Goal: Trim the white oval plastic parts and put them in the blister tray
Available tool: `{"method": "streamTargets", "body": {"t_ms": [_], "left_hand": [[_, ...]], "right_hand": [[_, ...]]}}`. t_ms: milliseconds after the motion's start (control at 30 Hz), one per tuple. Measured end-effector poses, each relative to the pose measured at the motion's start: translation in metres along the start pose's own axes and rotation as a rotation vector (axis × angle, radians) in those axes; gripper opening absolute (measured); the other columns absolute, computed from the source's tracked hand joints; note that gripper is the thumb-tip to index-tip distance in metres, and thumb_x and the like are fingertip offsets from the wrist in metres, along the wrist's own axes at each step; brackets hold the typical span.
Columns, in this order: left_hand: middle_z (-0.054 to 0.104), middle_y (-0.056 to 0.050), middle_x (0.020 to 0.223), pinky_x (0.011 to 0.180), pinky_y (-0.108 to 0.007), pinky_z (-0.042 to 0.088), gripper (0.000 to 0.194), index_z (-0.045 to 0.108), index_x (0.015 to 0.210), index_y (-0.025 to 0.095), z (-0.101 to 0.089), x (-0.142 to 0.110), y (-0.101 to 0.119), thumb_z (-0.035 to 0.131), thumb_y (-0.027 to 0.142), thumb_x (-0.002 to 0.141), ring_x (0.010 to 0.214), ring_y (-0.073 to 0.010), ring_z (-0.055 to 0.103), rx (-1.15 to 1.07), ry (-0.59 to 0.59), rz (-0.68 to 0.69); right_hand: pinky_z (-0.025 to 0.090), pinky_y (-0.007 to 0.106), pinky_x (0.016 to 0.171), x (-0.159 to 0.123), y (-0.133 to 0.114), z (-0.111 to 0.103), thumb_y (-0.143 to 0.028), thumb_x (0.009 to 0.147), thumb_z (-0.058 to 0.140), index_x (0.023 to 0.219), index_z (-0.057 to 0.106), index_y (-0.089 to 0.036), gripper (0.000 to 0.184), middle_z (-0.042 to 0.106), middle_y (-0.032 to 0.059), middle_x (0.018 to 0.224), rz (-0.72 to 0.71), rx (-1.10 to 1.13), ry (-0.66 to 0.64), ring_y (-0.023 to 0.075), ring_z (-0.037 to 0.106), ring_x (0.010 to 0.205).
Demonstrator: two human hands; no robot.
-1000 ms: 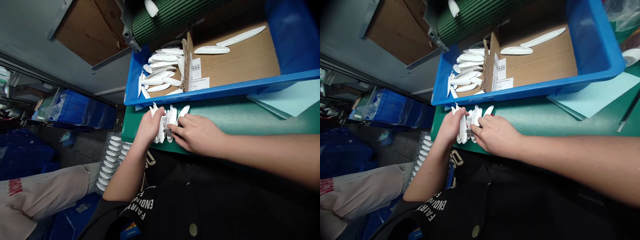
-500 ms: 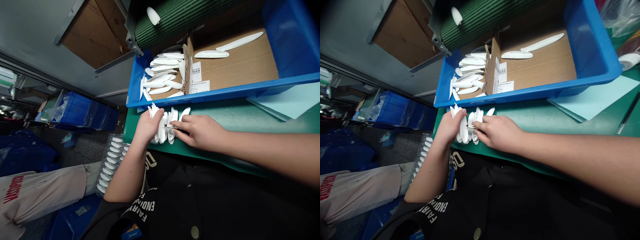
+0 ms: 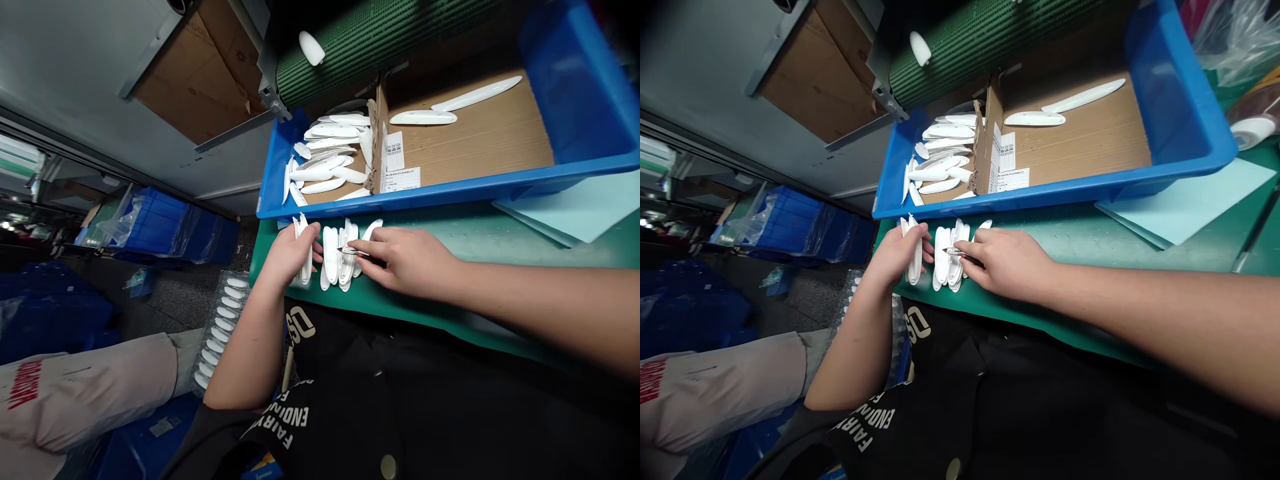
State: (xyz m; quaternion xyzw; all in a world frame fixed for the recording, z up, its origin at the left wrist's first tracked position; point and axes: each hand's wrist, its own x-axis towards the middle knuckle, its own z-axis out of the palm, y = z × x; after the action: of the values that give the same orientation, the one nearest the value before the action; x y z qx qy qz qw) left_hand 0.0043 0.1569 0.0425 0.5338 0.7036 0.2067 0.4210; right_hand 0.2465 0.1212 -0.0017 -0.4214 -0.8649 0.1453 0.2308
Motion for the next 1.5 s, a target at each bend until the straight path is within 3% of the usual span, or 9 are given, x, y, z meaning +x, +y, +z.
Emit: {"method": "streamTargets", "body": {"t_ms": [200, 400, 733, 900, 1500], "left_hand": [[0.065, -0.002, 0.060, 0.041, -0.026, 0.048, 0.040, 0.062, 0.094, 0.021, 0.000, -0.005, -0.001, 0.062, 0.060, 0.088, 0.045, -0.0176, 0.060, -0.148, 0.014, -0.027], [0.059, 0.001, 0.052, 0.041, -0.025, 0.043, 0.042, 0.058, 0.088, 0.023, 0.014, -0.014, 0.002, 0.051, 0.064, 0.091, 0.042, -0.0164, 0.055, -0.344, -0.055, -0.013], [0.054, 0.001, 0.064, 0.041, -0.022, 0.046, 0.040, 0.059, 0.085, 0.020, 0.037, -0.024, 0.015, 0.053, 0.060, 0.092, 0.047, -0.0117, 0.051, -0.512, -0.037, 0.026], [0.056, -0.002, 0.071, 0.042, -0.022, 0.051, 0.041, 0.063, 0.082, 0.018, 0.039, -0.028, 0.020, 0.056, 0.057, 0.092, 0.053, -0.0127, 0.056, -0.514, -0.011, 0.018], [0.057, -0.001, 0.070, 0.040, -0.022, 0.049, 0.041, 0.061, 0.081, 0.020, 0.041, -0.029, 0.020, 0.054, 0.059, 0.092, 0.051, -0.0126, 0.055, -0.483, -0.009, 0.024]], "right_hand": [[0.028, 0.032, 0.057, -0.001, 0.001, 0.001, -0.034, 0.104, 0.061, 0.135, 0.072, -0.024, 0.035, 0.065, 0.0052, 0.091, 0.008, 0.009, -0.004, 0.0229, 0.061, 0.083], [0.029, 0.033, 0.060, -0.001, -0.004, 0.000, -0.035, 0.104, 0.062, 0.132, 0.073, -0.024, 0.032, 0.062, 0.0054, 0.091, -0.057, 0.050, 0.025, 0.0232, 0.057, 0.083], [0.035, 0.038, 0.074, -0.001, -0.018, -0.001, -0.032, 0.107, 0.059, 0.136, 0.068, -0.018, 0.034, 0.059, 0.0092, 0.097, -0.212, -0.053, 0.070, 0.0279, 0.051, 0.088], [0.035, 0.038, 0.074, -0.001, -0.016, -0.002, -0.033, 0.107, 0.059, 0.134, 0.068, -0.017, 0.033, 0.058, 0.0093, 0.095, -0.225, -0.077, 0.083, 0.0288, 0.051, 0.088], [0.035, 0.036, 0.070, -0.001, -0.012, 0.000, -0.033, 0.109, 0.059, 0.134, 0.067, -0.017, 0.031, 0.060, 0.0071, 0.093, -0.249, -0.037, 0.058, 0.0260, 0.055, 0.086]]}}
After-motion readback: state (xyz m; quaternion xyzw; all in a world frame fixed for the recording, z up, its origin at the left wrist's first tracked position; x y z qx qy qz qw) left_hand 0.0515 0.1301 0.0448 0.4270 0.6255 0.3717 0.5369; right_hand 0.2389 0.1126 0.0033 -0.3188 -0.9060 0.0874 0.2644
